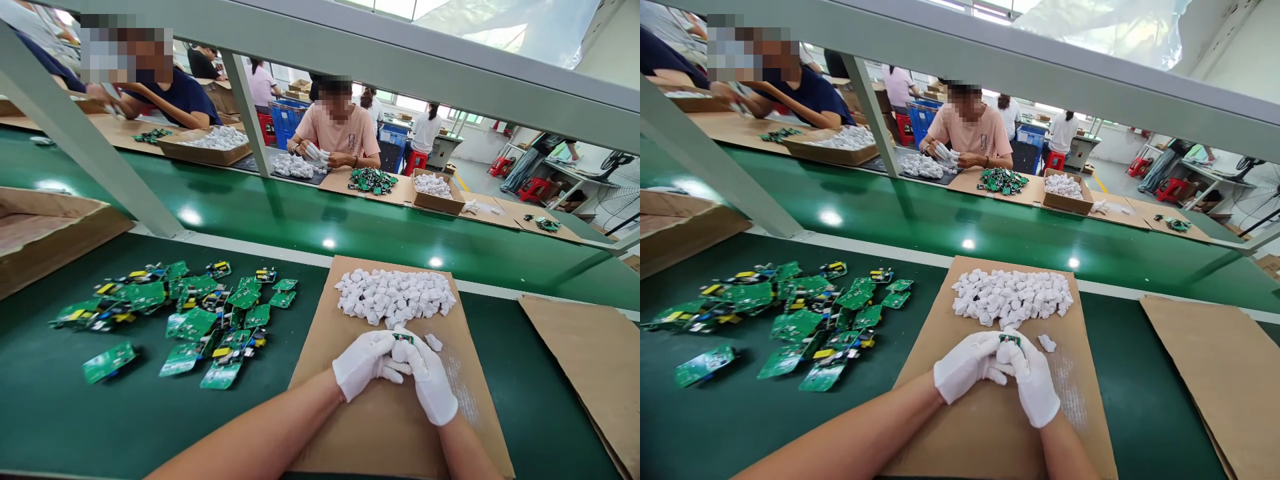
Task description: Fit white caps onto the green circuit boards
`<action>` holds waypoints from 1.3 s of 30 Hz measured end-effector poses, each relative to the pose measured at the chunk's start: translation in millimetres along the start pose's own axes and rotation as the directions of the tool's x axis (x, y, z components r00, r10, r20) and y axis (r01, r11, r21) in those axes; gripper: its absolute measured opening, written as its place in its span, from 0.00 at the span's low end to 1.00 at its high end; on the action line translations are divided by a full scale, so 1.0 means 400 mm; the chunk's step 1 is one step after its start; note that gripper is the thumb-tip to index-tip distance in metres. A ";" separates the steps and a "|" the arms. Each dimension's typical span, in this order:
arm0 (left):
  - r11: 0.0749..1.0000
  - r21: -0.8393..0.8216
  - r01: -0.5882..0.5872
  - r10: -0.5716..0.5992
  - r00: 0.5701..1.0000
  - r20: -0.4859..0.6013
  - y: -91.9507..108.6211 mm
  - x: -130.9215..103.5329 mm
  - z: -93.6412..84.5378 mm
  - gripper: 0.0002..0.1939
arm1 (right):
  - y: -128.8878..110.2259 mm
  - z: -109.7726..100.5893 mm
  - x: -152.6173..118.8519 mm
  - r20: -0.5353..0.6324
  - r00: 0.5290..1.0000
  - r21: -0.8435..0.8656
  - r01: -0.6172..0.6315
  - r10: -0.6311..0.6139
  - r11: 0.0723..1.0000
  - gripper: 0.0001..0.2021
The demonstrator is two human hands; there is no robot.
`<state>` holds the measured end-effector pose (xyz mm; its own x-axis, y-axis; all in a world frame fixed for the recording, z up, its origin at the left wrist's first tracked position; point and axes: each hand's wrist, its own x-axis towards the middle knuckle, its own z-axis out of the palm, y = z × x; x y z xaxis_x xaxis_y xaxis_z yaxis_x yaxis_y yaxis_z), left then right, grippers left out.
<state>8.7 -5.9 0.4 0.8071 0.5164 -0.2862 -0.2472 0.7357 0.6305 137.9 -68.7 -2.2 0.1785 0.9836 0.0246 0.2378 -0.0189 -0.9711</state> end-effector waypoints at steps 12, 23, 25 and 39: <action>0.978 0.196 -0.066 0.053 0.996 0.071 0.002 -0.010 0.014 0.19 | -0.005 -0.006 -0.007 0.020 0.999 -0.109 0.029 -0.027 0.994 0.17; 0.958 0.266 -0.105 0.098 0.994 0.038 0.004 -0.004 -0.001 0.22 | 0.009 -0.023 -0.007 0.045 0.991 -0.208 0.136 -0.130 0.969 0.22; 0.960 0.250 -0.123 0.120 0.992 0.028 0.009 -0.004 -0.008 0.22 | 0.006 -0.043 -0.007 -0.041 0.989 -0.196 0.134 -0.144 0.971 0.24; 0.399 0.902 -0.166 0.623 0.771 -0.134 0.276 0.083 -0.072 0.28 | 0.074 -0.113 0.015 -0.120 0.955 -0.766 0.083 -0.270 0.637 0.15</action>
<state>-7.1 105.2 39.7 0.3968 0.9148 0.0754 0.2507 -0.1870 0.9498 189.1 -71.5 -20.3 0.2214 0.9232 0.3141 0.8978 -0.0672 -0.4353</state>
